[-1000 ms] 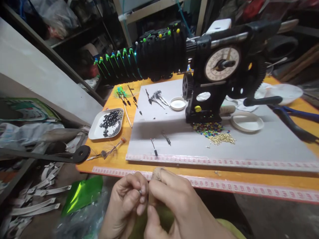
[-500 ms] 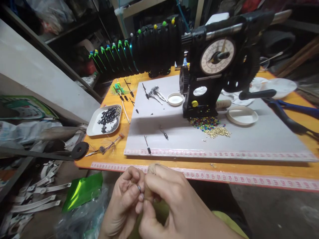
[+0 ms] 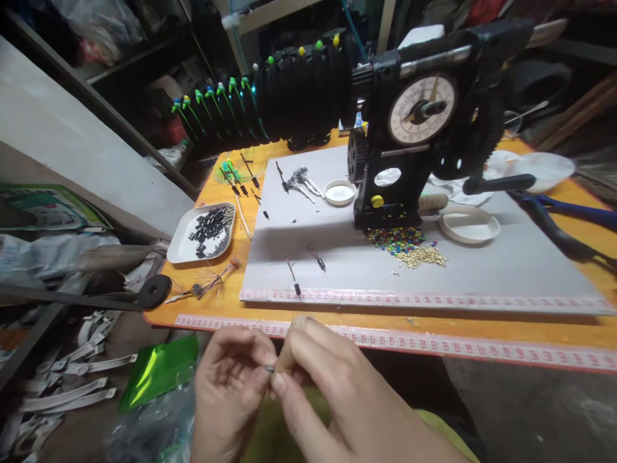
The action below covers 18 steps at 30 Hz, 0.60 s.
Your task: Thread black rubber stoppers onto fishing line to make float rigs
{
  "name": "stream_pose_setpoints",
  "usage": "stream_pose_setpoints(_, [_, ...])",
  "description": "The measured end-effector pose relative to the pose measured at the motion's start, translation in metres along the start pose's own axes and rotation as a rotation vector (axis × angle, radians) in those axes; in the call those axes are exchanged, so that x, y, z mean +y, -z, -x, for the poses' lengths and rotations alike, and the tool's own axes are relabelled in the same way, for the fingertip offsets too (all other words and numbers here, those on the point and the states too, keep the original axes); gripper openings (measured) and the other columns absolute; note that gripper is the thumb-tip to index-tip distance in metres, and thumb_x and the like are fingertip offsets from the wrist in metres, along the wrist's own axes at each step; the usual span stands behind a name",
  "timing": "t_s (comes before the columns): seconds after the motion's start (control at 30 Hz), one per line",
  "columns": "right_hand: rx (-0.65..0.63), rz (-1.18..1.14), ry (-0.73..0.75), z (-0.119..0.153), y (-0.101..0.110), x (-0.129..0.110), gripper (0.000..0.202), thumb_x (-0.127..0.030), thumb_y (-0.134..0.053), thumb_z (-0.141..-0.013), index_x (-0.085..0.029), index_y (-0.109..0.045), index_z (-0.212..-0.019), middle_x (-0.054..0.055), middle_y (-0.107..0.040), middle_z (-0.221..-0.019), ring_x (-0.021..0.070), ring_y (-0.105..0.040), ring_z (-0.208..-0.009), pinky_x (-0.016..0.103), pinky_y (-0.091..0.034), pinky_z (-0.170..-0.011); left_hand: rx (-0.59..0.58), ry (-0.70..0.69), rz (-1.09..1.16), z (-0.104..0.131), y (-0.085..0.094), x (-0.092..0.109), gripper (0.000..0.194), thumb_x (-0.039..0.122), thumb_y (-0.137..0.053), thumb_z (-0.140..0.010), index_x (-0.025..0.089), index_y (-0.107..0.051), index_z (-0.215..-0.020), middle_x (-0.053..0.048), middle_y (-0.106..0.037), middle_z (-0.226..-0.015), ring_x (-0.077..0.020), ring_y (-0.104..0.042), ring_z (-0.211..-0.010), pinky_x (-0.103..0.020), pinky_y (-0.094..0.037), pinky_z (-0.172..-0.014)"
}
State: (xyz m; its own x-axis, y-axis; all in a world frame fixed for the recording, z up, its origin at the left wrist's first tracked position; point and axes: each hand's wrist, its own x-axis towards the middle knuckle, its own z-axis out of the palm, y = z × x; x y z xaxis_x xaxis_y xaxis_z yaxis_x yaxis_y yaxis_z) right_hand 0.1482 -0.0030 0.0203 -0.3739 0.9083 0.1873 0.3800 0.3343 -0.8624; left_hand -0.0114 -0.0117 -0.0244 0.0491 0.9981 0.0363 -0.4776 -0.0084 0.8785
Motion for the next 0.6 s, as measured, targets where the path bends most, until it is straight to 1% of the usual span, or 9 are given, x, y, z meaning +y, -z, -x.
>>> stream_pose_setpoints(0.07, [-0.047,-0.018,-0.031,0.003,0.002,0.000,0.016,-0.013,-0.047,-0.094,-0.021,-0.056,-0.084,-0.001,-0.062,-0.083,0.0108,-0.062,-0.076,0.021,-0.050,-0.071,-0.046,-0.200,-0.194,-0.002,0.007,0.003,0.040,0.005,-0.075,-0.080,0.030,-0.068,-0.112,0.003,-0.074,-0.082,-0.0096,-0.071,-0.075,-0.017,-0.059,-0.068])
stream_pose_setpoints(0.13, [-0.071,-0.039,-0.043,0.005,0.002,0.001,0.016,-0.014,-0.048,-0.096,-0.022,-0.057,-0.086,-0.002,-0.063,-0.085,0.0104,-0.063,-0.080,0.020,-0.050,-0.074,-0.152,-0.374,-0.377,-0.006,0.014,0.009,0.049,0.001,-0.074,-0.079,0.027,-0.067,-0.120,-0.001,-0.075,-0.084,-0.0128,-0.070,-0.076,-0.023,-0.060,-0.071])
stream_pose_setpoints(0.2, [-0.069,-0.054,-0.044,0.006,0.002,0.001,0.016,-0.013,-0.049,-0.096,-0.022,-0.059,-0.088,-0.002,-0.064,-0.087,0.0106,-0.063,-0.082,0.020,-0.050,-0.075,-0.283,-0.503,-0.518,-0.012,0.020,0.016,0.045,-0.002,-0.072,-0.079,0.019,-0.069,-0.118,-0.005,-0.075,-0.085,-0.0154,-0.070,-0.075,-0.026,-0.059,-0.070])
stream_pose_setpoints(0.27, [-0.060,-0.063,-0.042,0.006,0.002,0.002,0.013,-0.013,-0.053,-0.095,-0.022,-0.061,-0.090,-0.001,-0.065,-0.088,0.0113,-0.064,-0.084,0.020,-0.050,-0.077,-0.390,-0.560,-0.591,-0.017,0.025,0.022,0.035,-0.003,-0.070,-0.080,0.015,-0.072,-0.110,-0.008,-0.075,-0.086,-0.0179,-0.070,-0.077,-0.028,-0.058,-0.069])
stream_pose_setpoints(0.33, [-0.065,-0.074,-0.050,0.005,0.004,0.002,0.011,-0.013,-0.056,-0.094,-0.022,-0.063,-0.091,-0.001,-0.066,-0.089,0.0119,-0.065,-0.085,0.021,-0.051,-0.078,-0.434,-0.536,-0.616,-0.020,0.027,0.027,0.028,-0.002,-0.070,-0.081,0.015,-0.074,-0.103,-0.009,-0.075,-0.089,-0.0192,-0.071,-0.078,-0.029,-0.058,-0.069])
stream_pose_setpoints(0.4, [-0.073,-0.100,-0.045,0.003,0.007,0.003,0.011,-0.012,-0.059,-0.092,-0.021,-0.064,-0.092,0.000,-0.067,-0.090,0.0124,-0.065,-0.087,0.021,-0.052,-0.079,-0.424,-0.499,-0.643,-0.020,0.025,0.030,0.026,0.000,-0.071,-0.080,0.017,-0.075,-0.098,-0.007,-0.075,-0.088,-0.0186,-0.070,-0.076,-0.029,-0.056,-0.069])
stream_pose_setpoints(0.47, [-0.070,-0.133,-0.021,0.002,0.010,0.004,0.012,-0.010,-0.060,-0.091,-0.021,-0.066,-0.092,0.000,-0.067,-0.090,0.0121,-0.065,-0.087,0.021,-0.052,-0.080,-0.369,-0.479,-0.672,-0.018,0.021,0.030,0.020,0.003,-0.071,-0.081,0.019,-0.076,-0.092,-0.005,-0.072,-0.083,-0.0174,-0.068,-0.073,-0.028,-0.055,-0.067])
stream_pose_setpoints(0.57, [-0.021,-0.151,0.060,0.001,0.009,0.007,0.013,-0.008,-0.059,-0.090,-0.018,-0.066,-0.089,0.002,-0.066,-0.089,0.0121,-0.064,-0.087,0.021,-0.053,-0.079,-0.216,-0.467,-0.679,-0.012,0.010,0.026,0.008,0.014,-0.073,-0.083,0.020,-0.076,-0.078,-0.003,-0.067,-0.077,-0.0162,-0.064,-0.070,-0.026,-0.051,-0.065])
stream_pose_setpoints(0.6, [0.008,-0.135,0.117,0.001,0.008,0.009,0.012,-0.008,-0.059,-0.089,-0.017,-0.066,-0.087,0.004,-0.065,-0.089,0.0128,-0.063,-0.087,0.022,-0.053,-0.078,-0.162,-0.456,-0.662,-0.010,0.007,0.024,0.010,0.017,-0.074,-0.083,0.020,-0.074,-0.074,-0.003,-0.066,-0.076,-0.0159,-0.062,-0.068,-0.026,-0.050,-0.063])
